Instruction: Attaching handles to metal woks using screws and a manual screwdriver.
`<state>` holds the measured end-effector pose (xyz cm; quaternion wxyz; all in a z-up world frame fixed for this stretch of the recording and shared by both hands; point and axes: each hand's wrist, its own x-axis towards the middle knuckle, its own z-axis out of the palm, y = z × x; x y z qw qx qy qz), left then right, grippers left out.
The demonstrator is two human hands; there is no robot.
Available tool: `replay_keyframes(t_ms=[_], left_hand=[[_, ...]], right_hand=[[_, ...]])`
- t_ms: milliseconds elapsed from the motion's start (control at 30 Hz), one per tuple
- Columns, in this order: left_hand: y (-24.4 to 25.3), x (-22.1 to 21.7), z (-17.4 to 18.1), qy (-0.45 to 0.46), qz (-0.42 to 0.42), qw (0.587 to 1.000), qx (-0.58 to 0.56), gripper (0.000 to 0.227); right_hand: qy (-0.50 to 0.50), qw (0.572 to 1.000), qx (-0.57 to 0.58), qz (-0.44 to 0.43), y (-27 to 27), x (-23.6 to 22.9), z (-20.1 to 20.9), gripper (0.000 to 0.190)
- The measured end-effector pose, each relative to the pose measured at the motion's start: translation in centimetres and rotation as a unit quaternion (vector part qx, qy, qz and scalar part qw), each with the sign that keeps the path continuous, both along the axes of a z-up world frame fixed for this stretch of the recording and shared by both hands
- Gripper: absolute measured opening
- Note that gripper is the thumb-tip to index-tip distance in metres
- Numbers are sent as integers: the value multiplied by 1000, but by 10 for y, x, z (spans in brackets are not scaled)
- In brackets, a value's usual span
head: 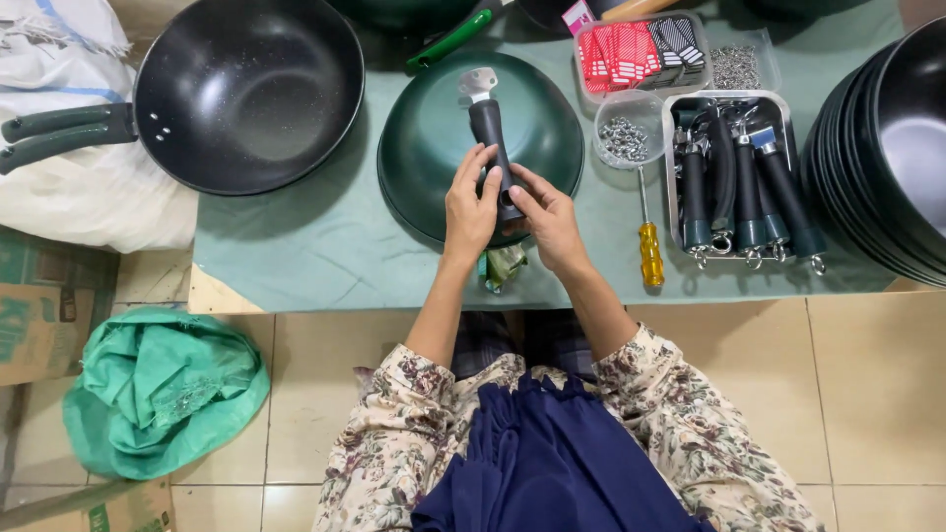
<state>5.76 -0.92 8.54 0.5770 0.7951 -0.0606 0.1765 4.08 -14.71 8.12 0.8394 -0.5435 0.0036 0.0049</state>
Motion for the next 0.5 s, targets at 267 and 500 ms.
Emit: replay_keyframes(t_ms=[267,500], left_hand=[[-1,2,7,7,-5,1000,15,33],[2,1,21,43,7,999,10,33]], right_hand=[[5,999,-17,36,-3,-13,18,45],[17,998,-52,33,-30,-13,5,49]])
